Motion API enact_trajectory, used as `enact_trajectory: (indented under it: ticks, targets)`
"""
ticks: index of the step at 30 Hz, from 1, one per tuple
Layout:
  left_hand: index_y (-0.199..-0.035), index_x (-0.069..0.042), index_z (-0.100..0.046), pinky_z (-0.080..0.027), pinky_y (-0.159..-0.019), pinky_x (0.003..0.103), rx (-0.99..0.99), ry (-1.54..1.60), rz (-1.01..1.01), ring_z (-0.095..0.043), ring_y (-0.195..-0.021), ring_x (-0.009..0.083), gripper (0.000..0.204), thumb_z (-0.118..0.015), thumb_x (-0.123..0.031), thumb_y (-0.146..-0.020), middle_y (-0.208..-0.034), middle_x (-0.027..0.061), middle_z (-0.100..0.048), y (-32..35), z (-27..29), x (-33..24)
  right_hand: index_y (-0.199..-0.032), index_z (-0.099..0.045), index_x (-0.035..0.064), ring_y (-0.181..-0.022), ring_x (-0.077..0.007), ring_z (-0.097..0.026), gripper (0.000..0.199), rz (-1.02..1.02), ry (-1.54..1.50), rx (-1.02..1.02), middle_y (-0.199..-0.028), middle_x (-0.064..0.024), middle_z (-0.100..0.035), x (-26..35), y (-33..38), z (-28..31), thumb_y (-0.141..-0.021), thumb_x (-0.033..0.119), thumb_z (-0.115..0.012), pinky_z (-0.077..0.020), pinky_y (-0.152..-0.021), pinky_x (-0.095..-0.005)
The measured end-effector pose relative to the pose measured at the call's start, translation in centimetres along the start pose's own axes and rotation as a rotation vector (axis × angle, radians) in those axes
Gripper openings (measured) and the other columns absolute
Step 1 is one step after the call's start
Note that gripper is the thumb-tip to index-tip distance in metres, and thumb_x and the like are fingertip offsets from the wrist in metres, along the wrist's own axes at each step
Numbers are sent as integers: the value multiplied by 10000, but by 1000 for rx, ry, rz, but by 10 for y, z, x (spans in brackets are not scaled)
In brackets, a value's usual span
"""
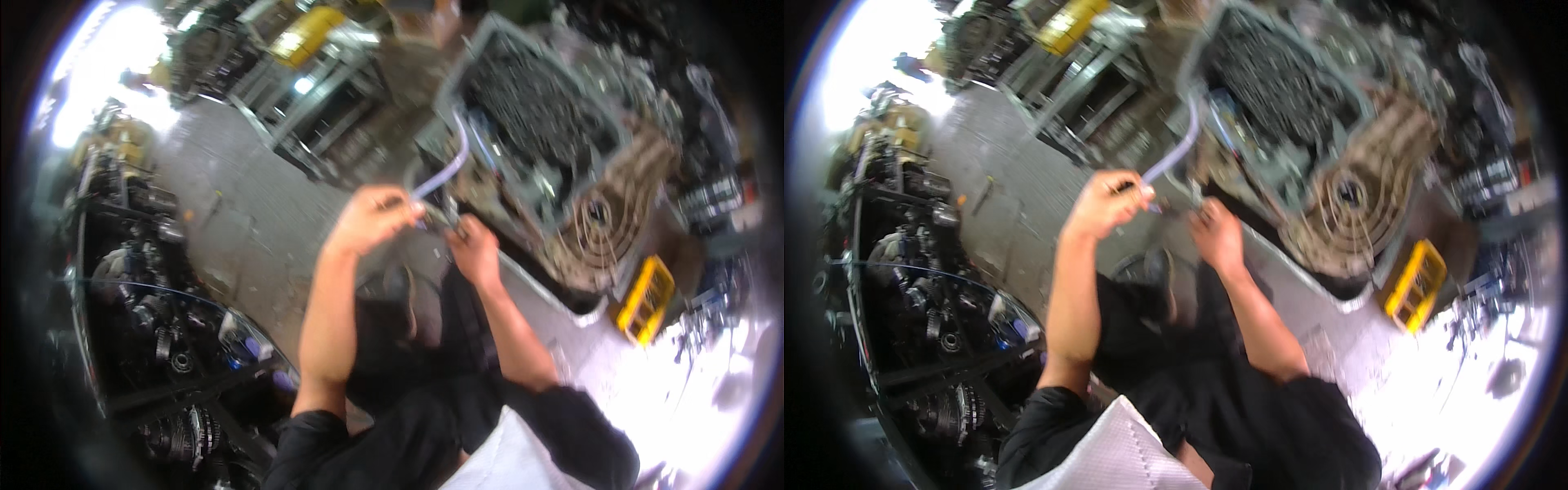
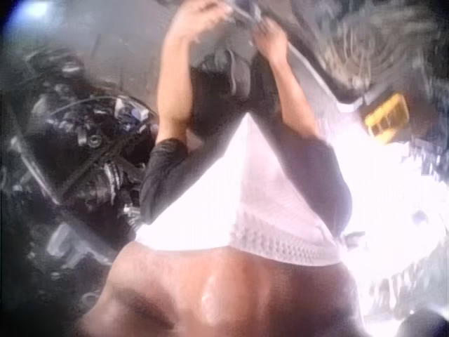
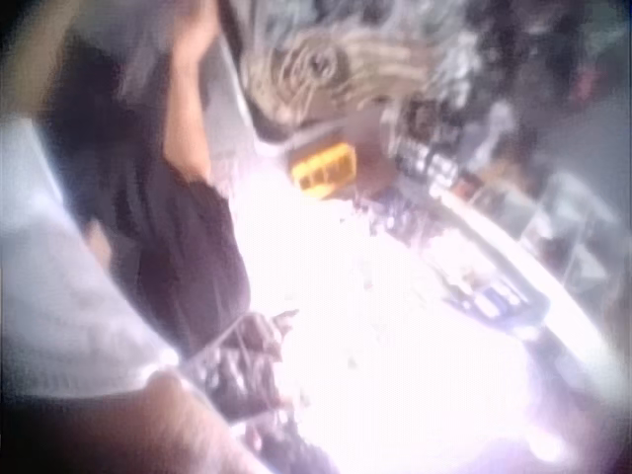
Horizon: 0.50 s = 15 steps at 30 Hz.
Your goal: The person handles small engine parts and a flexible hose, moving between a parts cart and a workbench. They wash a component in a sink, then route and attach the hose to an engine block, adjusting its position with both hands.
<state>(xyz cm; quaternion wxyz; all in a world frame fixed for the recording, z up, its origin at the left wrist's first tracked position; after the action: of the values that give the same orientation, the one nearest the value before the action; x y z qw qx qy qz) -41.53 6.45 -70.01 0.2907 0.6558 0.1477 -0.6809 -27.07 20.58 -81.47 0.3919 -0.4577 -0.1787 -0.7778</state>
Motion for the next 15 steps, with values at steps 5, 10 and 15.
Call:
enact_trajectory:
  ticks: [5,10,15]
  targets:
    - [-908,5,-635,-265,-408,219,47,715,-34,-387,-464,51,146,-636,-125,-976,-675,36,-544,0,3,-2,-1076,-636,3,-753,-199,-651,258,81,-86,-160,-852,-146,-681,3,-2,16,-848,89,-721,-523,-746,-332]
    - [-780,-19,-557,-261,-375,223,172,782,-90,-331,-409,43,303,-594,-214,-1010,-583,-11,-429,-10,5,1,-1146,-608,-1,-459,-45,-441,238,-209,-594,67,-652,15,-544,17,10,28,-911,-12,-641,-339,-420,-230]
    - [-750,-17,-513,-262,-349,215,266,970,-128,-311,-404,52,341,-536,-208,-1032,-602,-6,-415,-12,4,-6,-1295,-567,3,-609,4,-436,466,103,-543,70,-985,0,-643,68,19,50,-853,-41,-706,-362,-527,-162]
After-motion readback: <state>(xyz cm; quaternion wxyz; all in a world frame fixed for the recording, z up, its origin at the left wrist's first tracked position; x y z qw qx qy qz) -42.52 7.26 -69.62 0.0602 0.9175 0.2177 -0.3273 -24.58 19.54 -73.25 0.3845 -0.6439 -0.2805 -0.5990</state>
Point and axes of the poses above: each hand's wrist, its own y-axis away from the middle knuckle, its own z-axis out of the back of the hand, x = y × z, the point moved 4 cm from there along -y, towards the middle knuckle
